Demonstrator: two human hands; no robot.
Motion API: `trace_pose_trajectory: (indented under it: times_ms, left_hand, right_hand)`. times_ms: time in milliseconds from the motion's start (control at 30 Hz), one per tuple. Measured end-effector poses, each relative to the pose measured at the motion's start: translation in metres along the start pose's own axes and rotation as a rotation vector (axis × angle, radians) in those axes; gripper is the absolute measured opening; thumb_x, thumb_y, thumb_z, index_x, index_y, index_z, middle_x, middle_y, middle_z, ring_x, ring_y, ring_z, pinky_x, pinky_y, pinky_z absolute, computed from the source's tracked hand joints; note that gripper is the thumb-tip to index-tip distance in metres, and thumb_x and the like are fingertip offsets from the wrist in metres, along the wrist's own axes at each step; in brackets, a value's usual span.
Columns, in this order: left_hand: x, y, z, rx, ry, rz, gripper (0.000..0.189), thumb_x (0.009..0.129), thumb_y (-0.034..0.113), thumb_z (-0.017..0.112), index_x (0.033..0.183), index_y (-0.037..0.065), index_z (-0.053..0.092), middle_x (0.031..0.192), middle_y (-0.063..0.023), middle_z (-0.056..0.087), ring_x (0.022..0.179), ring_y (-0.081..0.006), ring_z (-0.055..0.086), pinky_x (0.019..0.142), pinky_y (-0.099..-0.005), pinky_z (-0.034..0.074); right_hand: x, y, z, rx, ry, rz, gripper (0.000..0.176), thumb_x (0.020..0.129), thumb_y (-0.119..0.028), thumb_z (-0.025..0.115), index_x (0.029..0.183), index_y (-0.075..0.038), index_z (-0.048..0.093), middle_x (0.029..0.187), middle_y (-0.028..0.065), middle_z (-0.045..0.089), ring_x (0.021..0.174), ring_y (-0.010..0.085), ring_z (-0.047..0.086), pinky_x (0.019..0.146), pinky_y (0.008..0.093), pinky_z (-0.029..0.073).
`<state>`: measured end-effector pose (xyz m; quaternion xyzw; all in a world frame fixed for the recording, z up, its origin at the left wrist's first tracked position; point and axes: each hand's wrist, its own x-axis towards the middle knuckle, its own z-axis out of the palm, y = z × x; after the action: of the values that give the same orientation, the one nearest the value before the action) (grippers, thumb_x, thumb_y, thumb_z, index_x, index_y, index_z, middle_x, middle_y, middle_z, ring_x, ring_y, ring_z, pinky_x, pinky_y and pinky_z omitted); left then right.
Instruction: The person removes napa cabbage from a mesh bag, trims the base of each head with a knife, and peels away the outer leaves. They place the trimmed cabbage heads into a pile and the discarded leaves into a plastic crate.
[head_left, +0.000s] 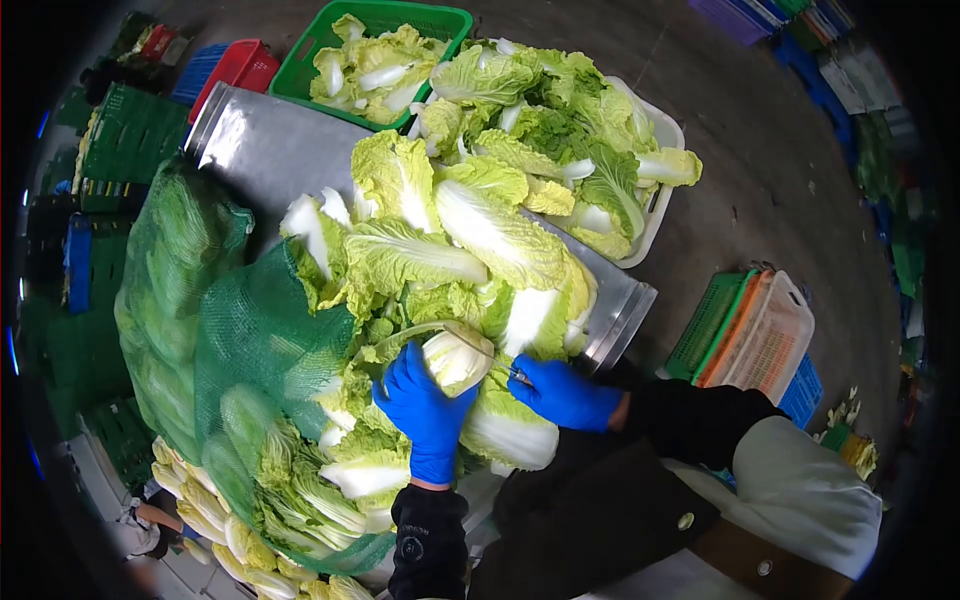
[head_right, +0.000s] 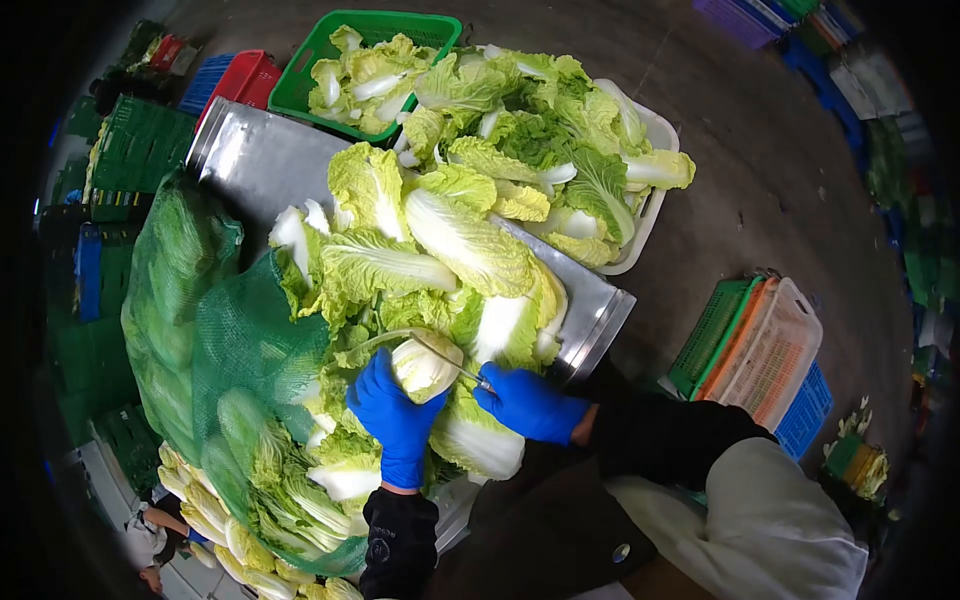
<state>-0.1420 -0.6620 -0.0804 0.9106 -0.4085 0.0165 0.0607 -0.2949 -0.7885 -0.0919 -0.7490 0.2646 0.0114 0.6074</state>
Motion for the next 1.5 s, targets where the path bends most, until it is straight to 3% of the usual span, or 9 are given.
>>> trace_pose_trajectory:
  times_ms: [533,600,800,967,1067,1133,1267,1400,1500]
  left_hand:
    - [0.0,0.008,0.002,0.014,0.026,0.004,0.086,0.058,0.054,0.074,0.123,0.006,0.046,0.11,-0.0098,0.053,0.102,-0.0282,0.048,0.093,-0.0539,0.03]
    - [-0.001,0.006,0.004,0.0,0.081,0.005,0.086,0.057,0.053,0.075,0.123,0.006,0.046,0.11,-0.0096,0.053,0.102,-0.0283,0.048,0.093,-0.0542,0.03]
    - [-0.001,-0.018,-0.019,-0.303,0.226,-0.204,0.085,0.049,0.039,0.086,0.117,0.003,0.052,0.11,-0.0148,0.058,0.095,-0.0323,0.057,0.086,-0.0416,0.042]
    - [-0.017,0.008,-0.057,-0.994,0.57,-0.285,0.098,0.047,0.021,0.09,0.129,0.003,0.04,0.122,-0.0122,0.049,0.112,-0.0258,0.048,0.099,-0.0388,0.038]
    - [-0.03,0.03,-0.046,-1.101,0.498,-0.194,0.107,0.047,0.019,0.089,0.135,0.003,0.029,0.128,-0.0128,0.041,0.118,-0.0263,0.041,0.104,-0.0394,0.031]
    - [-0.046,0.023,-0.024,-1.245,0.184,-0.154,0.113,0.051,0.024,0.087,0.14,0.002,0.021,0.136,-0.0166,0.034,0.126,-0.0293,0.034,0.107,-0.0404,0.026]
    - [-0.062,0.003,-0.021,-1.328,0.129,-0.178,0.087,0.071,0.032,0.073,0.138,0.001,0.027,0.137,-0.0158,0.036,0.127,-0.0271,0.034,0.107,-0.0386,0.026]
    - [-0.036,-0.002,-0.038,-1.446,0.012,-0.203,0.053,0.09,0.035,0.052,0.129,0.0,0.045,0.128,-0.0129,0.048,0.121,-0.0242,0.042,0.104,-0.0359,0.03]
    - [-0.016,-0.02,-0.043,-1.352,0.206,-0.403,0.037,0.094,0.025,0.047,0.119,-0.001,0.055,0.116,-0.0107,0.057,0.107,-0.0196,0.053,0.096,-0.0323,0.039]
  right_hand:
    - [0.037,0.053,0.018,-0.148,-0.098,0.063,0.03,0.084,-0.029,0.053,0.082,0.001,0.056,0.074,0.0248,0.057,0.068,0.0416,0.057,0.062,0.048,0.044]
    - [0.032,0.053,0.016,-0.168,-0.055,0.004,0.028,0.085,-0.027,0.054,0.084,0.002,0.053,0.067,0.0204,0.056,0.057,0.0319,0.056,0.054,0.0405,0.043]
    - [-0.018,0.004,-0.034,0.016,-0.476,0.527,0.026,0.089,-0.027,0.052,0.086,-0.001,0.056,0.063,0.0055,0.057,0.046,0.0159,0.052,0.043,0.0326,0.043]
    - [-0.006,-0.048,-0.029,0.363,0.184,-0.344,0.022,0.089,-0.02,0.06,0.097,0.0,0.058,0.074,0.003,0.058,0.063,0.0076,0.05,0.057,0.0246,0.044]
    - [0.003,-0.101,-0.042,0.526,-0.139,-0.018,0.035,0.087,-0.023,0.063,0.114,-0.002,0.056,0.091,0.0064,0.064,0.076,0.0079,0.057,0.068,0.0249,0.048]
    - [0.019,-0.081,-0.027,0.452,-0.135,-0.041,0.035,0.086,-0.021,0.064,0.116,-0.004,0.056,0.085,0.0009,0.06,0.065,0.005,0.048,0.059,0.0219,0.043]
    - [0.027,-0.06,-0.015,0.16,-0.075,-0.317,0.041,0.082,-0.023,0.069,0.118,-0.007,0.056,0.078,-0.0041,0.054,0.06,0.0025,0.04,0.053,0.0194,0.039]
    - [0.035,-0.063,-0.007,0.246,-0.197,-0.211,0.044,0.082,-0.022,0.068,0.122,-0.007,0.054,0.087,-0.002,0.057,0.068,0.0036,0.045,0.062,0.0213,0.043]
    - [0.049,-0.042,-0.006,0.146,-0.175,-0.278,0.048,0.083,-0.024,0.067,0.125,-0.005,0.052,0.102,0.0037,0.059,0.082,0.0083,0.052,0.072,0.0241,0.045]
